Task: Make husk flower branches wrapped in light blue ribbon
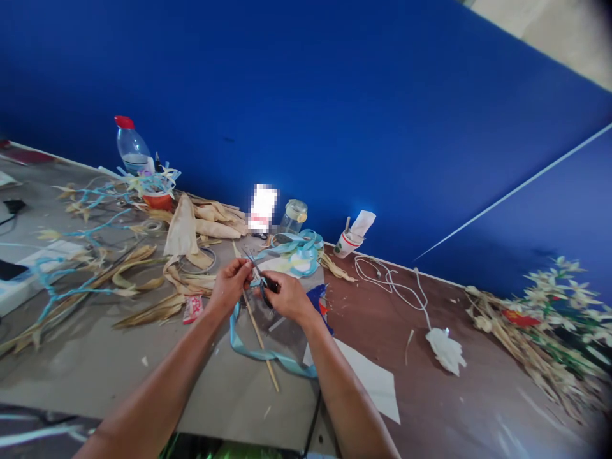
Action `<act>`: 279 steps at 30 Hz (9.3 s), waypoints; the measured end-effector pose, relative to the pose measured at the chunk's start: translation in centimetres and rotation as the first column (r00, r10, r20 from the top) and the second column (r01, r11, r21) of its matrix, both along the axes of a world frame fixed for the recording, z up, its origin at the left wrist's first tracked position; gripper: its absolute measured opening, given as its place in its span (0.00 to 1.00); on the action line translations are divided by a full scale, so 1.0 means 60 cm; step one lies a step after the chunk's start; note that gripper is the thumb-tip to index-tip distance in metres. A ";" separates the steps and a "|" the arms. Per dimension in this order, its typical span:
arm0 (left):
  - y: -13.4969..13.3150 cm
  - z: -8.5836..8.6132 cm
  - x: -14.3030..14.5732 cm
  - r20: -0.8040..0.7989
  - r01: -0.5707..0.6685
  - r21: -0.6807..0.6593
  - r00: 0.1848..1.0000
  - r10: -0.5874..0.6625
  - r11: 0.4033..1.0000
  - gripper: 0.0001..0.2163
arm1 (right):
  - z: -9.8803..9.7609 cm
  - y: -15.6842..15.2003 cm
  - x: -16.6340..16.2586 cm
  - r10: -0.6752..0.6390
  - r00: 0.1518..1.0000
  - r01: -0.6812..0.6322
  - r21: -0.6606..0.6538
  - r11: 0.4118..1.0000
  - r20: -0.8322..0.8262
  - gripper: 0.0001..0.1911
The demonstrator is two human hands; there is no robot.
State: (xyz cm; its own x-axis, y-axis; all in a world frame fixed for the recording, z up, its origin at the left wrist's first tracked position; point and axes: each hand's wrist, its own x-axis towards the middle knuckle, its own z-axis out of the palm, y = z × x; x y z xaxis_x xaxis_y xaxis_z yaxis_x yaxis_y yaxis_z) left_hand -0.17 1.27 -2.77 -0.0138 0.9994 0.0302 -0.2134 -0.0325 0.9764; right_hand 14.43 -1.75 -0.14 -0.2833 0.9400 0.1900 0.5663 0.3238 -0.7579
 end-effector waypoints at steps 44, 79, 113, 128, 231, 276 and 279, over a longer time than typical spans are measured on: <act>-0.007 -0.001 0.001 0.098 0.210 0.029 0.972 -0.211 0.977 0.12 | -0.025 0.011 -0.003 -0.395 0.614 0.481 0.073 0.874 0.684 0.31; 0.012 -0.027 -0.005 -0.146 -0.009 0.067 0.989 0.019 0.998 0.19 | -0.001 0.017 -0.010 -0.301 0.542 -0.213 -0.475 0.854 -0.784 0.24; 0.023 -0.035 -0.015 -0.135 -0.155 0.118 0.976 0.170 0.981 0.18 | -0.018 0.010 0.003 -0.042 0.929 -0.021 -0.166 0.986 -0.367 0.15; 0.011 -0.023 -0.012 -0.317 -0.134 0.195 0.929 0.192 0.972 0.15 | -0.014 -0.005 -0.019 -0.010 0.995 0.000 0.098 0.995 0.102 0.14; -0.007 0.000 0.008 -0.091 0.105 0.102 0.991 -0.095 0.989 0.12 | -0.022 0.016 -0.027 -0.296 0.653 0.232 -0.188 0.954 -0.697 0.12; 0.005 -0.042 0.021 -0.153 0.101 0.077 0.984 -0.088 0.992 0.10 | -0.043 0.014 -0.023 -0.298 0.940 0.325 0.175 0.929 -0.167 0.07; 0.007 -0.039 0.016 -0.191 0.095 0.122 0.979 -0.071 0.988 0.08 | -0.043 0.017 -0.019 -0.319 0.927 0.350 0.149 0.925 -0.196 0.08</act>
State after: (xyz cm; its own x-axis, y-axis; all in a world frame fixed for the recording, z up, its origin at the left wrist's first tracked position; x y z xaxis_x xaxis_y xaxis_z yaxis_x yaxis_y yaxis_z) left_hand 0.78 1.70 -5.12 0.0872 0.9841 0.1544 -0.0361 -0.1518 0.9878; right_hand 13.32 -0.75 -2.69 0.0915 0.9206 0.3796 0.5367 0.2755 -0.7975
